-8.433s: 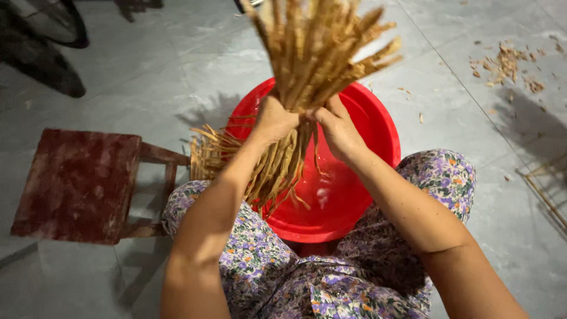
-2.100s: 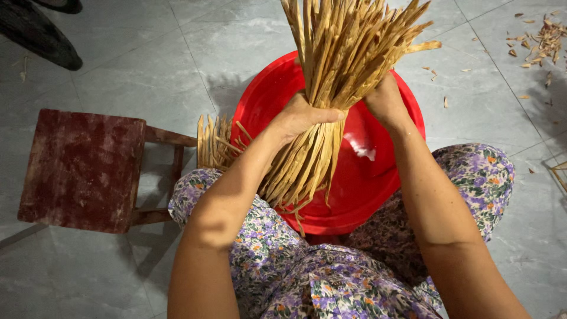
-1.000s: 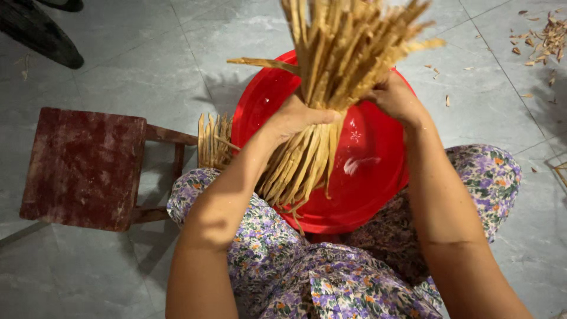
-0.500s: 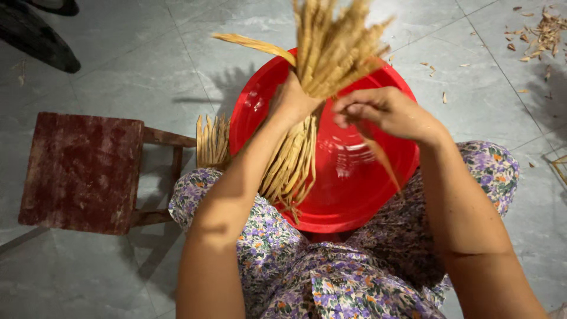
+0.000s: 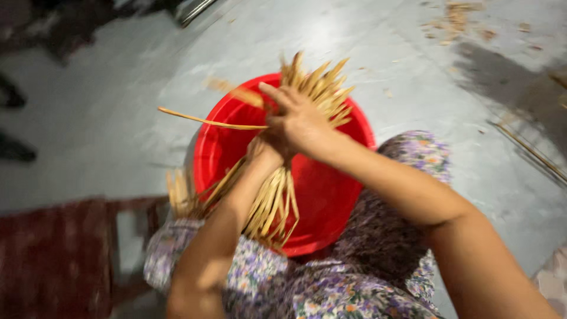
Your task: The person sits on the floor and repeatedly submerges bundles of dried sticks into a red basin of water. They agitate the sticks by hand to ensure they are fully wetted, then gather them into a bundle and place them on a nearby stool. The process is repeated with additional sticks from the stool.
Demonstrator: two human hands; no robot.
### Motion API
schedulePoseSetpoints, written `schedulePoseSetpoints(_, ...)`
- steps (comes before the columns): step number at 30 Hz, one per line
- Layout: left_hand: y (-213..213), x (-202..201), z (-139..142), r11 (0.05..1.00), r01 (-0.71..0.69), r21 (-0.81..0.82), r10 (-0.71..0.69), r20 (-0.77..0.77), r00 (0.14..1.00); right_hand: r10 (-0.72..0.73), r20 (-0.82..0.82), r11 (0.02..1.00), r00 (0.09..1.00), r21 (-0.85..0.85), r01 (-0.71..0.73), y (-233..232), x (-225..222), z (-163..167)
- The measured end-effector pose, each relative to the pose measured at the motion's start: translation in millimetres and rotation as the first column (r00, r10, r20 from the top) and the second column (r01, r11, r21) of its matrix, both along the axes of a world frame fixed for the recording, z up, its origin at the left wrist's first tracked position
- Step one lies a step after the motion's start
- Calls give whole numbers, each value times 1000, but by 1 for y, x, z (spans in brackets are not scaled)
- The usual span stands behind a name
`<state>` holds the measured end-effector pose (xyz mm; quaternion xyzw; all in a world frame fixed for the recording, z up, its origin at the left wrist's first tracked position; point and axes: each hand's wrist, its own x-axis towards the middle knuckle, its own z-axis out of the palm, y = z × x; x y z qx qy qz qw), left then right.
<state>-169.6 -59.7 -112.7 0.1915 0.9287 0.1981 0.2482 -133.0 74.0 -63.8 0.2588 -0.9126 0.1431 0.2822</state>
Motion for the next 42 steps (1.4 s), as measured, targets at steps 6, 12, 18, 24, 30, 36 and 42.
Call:
schedulePoseSetpoints(6, 34, 11, -12, 980, 179, -92, -185, -63, 981, -3, 103, 998, 995, 68, -4, 21, -2, -15)
schedulePoseSetpoints(12, 28, 10, -28, 979, 194, 61, -199, 113, 973, 402, 378, 897, 834, -347, -275, 52, -7, -14)
schedulePoseSetpoints(18, 23, 9, -24, 975, -6, 222, -30, 158, 987, 366, 641, 767, 674, -618, 171, 65, -14, -28)
schedulePoseSetpoints(24, 17, 14, -37, 839, 14, 544, -11, -10, 1000, 661, 512, 386, 549, -859, 336, 67, -13, -37)
schedulePoseSetpoints(30, 14, 20, -62, 457, -486, 745, 197, 449, 872, 664, 512, 407, 544, -859, 311, 70, -13, -40)
schedulePoseSetpoints(36, 15, 25, -62, 467, -243, 850, 313, 98, 945, 655, 468, 443, 592, -874, 200, 66, -15, -42)
schedulePoseSetpoints(42, 15, 24, -44, 392, -445, 805, 242, 377, 894, 479, 521, 688, 706, -722, 66, 65, -24, -41)
